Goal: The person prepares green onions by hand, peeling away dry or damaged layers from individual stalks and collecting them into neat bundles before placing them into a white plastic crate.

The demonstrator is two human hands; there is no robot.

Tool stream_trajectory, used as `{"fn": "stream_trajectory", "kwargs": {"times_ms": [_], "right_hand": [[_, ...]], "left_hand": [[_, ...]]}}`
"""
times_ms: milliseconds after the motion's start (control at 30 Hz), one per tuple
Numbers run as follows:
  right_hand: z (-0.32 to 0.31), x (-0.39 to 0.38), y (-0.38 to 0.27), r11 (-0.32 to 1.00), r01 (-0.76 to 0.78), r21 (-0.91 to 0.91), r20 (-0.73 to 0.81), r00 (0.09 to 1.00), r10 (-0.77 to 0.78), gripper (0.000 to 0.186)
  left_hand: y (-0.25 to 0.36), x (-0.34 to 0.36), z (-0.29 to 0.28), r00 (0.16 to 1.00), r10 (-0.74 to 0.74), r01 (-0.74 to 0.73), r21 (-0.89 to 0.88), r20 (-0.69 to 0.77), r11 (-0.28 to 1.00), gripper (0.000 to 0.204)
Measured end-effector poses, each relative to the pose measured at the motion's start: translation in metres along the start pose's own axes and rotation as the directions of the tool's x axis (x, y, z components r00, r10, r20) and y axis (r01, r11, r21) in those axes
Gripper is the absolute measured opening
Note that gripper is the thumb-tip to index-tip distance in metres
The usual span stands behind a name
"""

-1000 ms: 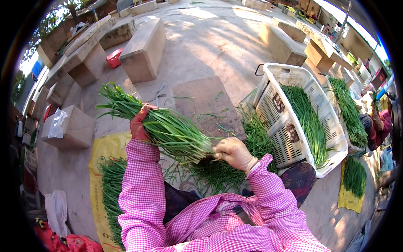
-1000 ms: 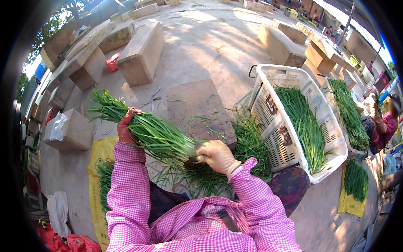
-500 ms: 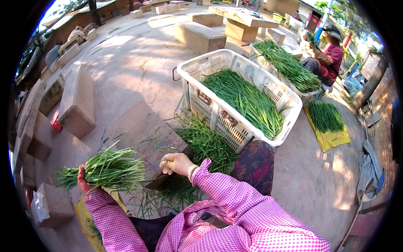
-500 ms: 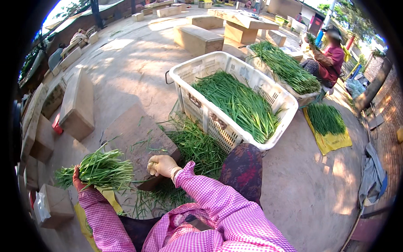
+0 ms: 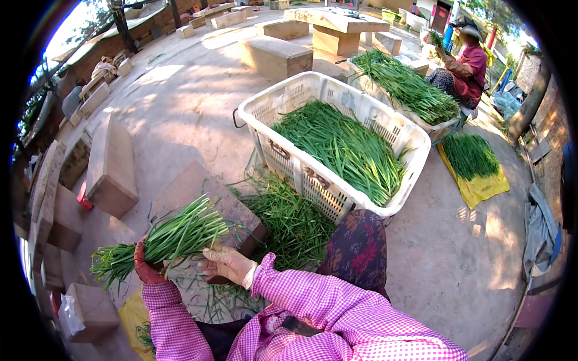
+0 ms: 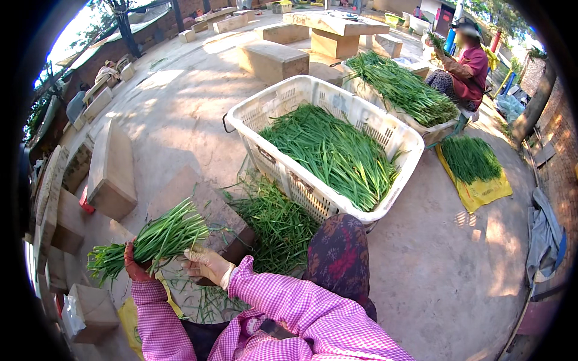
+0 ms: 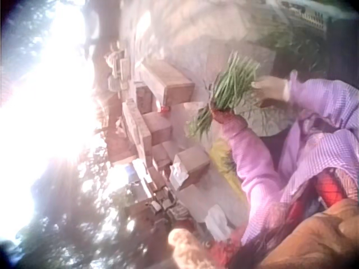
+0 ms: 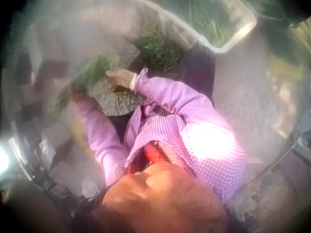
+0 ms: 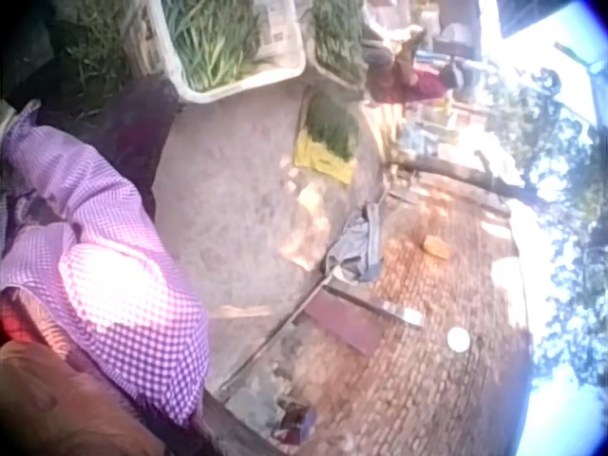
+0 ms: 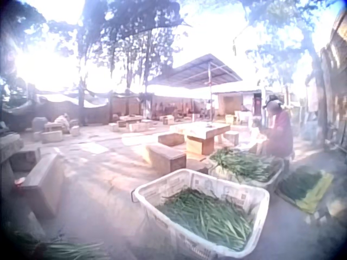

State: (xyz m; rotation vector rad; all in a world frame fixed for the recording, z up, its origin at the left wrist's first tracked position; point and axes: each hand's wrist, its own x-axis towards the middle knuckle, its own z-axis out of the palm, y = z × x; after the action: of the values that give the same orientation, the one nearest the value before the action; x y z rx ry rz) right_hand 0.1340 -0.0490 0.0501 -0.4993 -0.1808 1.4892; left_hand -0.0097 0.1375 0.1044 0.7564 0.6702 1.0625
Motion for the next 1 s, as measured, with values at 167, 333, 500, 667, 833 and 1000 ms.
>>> {"fn": "stream_trajectory", "kwargs": {"times_ms": [167, 333, 500, 667, 833, 1000], "right_hand": [[-0.004, -0.003, -0.017, 0.996, 0.053, -0.076, -0.039, 0.998, -0.056, 0.03], [0.019, -0.037, -0.047, 0.888, 0.016, -0.459, 0.206, 0.975, 0.089, 0.021], [-0.011, -0.065, -0.085, 0.913, 0.193, -0.358, 0.301, 0.95, -0.083, 0.027], [-0.018, -0.042, -0.081, 0.251, 0.179, -0.951, 0.063, 0.909, -0.411, 0.03], [0.021, -0.007, -0.029, 0.939, -0.002, -0.344, -0.062, 0.998, -0.021, 0.039], [0.014, -0.003, -0.016, 0.98, 0.072, -0.184, 0.047, 0.997, -0.065, 0.028]], "left_hand": [[0.003, 0.006, 0.01, 0.988, 0.149, -0.149, 0.017, 0.027, 0.989, 0.013], [0.009, 0.04, -0.023, 0.981, 0.168, -0.182, -0.155, -0.101, 0.971, 0.014], [0.023, 0.038, -0.022, 0.951, 0.03, -0.151, -0.375, -0.309, 0.915, 0.015], [0.003, 0.091, -0.088, 0.936, 0.151, -0.254, -0.311, -0.319, 0.916, 0.022], [-0.014, 0.06, -0.04, 0.999, -0.045, 0.053, -0.419, 0.029, 0.907, 0.023], [-0.006, 0.061, -0.033, 0.997, 0.018, -0.045, -0.347, -0.08, 0.937, 0.018]]}}
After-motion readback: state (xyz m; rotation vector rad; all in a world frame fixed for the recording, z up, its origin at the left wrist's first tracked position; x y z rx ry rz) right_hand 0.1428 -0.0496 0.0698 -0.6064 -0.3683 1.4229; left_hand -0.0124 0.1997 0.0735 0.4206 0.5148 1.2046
